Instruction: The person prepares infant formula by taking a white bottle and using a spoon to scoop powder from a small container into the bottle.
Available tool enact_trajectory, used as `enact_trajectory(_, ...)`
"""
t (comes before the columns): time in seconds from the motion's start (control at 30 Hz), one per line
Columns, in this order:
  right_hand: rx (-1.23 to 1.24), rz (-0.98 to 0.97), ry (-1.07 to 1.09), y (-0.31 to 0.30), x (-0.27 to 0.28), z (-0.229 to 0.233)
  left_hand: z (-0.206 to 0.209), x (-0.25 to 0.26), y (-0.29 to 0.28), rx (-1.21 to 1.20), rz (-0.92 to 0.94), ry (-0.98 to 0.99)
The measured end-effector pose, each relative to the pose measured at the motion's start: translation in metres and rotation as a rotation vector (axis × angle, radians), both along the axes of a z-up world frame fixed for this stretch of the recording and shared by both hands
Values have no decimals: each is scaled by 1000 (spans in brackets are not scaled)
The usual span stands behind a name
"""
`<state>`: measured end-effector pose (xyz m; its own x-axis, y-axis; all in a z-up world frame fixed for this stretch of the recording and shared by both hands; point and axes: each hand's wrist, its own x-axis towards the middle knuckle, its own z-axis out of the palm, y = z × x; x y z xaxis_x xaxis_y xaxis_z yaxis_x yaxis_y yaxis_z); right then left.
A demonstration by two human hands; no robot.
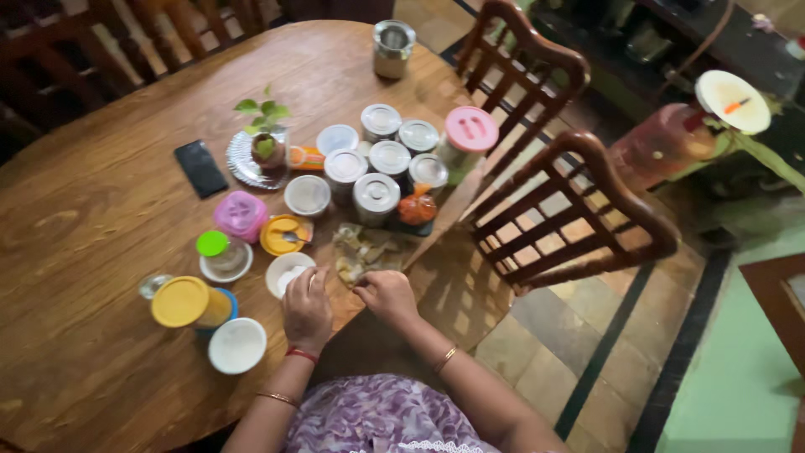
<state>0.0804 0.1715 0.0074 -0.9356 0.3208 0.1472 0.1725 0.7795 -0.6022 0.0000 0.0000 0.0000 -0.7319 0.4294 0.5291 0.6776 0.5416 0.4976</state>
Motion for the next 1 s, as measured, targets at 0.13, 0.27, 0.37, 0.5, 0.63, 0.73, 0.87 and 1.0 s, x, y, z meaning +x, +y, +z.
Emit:
enact_trajectory(0.13, -83, -159, 16, 24, 44, 24, -23, 24, 31, 26, -112, -87)
enact_trajectory(0.27, -116, -257, 120, 60, 102, 37, 4, 60, 71, -13, -282, -30)
enact_trajectory(0.37, -58, -312, 161, 89, 147, 39, 30, 90, 102, -77, -375, 78)
enact_trajectory(0.5, -107, -495, 90, 121, 206, 44, 40, 135, 141, -156, -515, 97)
enact_trajectory(0.63, -147, -710, -14, 145, 263, 51, 21, 176, 179, -510, -627, -135)
enact_trajectory(0.73, -74, -800, -47, 156, 308, 51, 10, 209, 206, -454, -769, -250)
enact_trajectory(0.87, -189, -871, -4, 179, 359, 46, 25, 246, 245, -256, -896, -133)
enact_trajectory(1.0, -160, -915, 126, 193, 396, 54, 51, 283, 282, -247, -1020, 46)
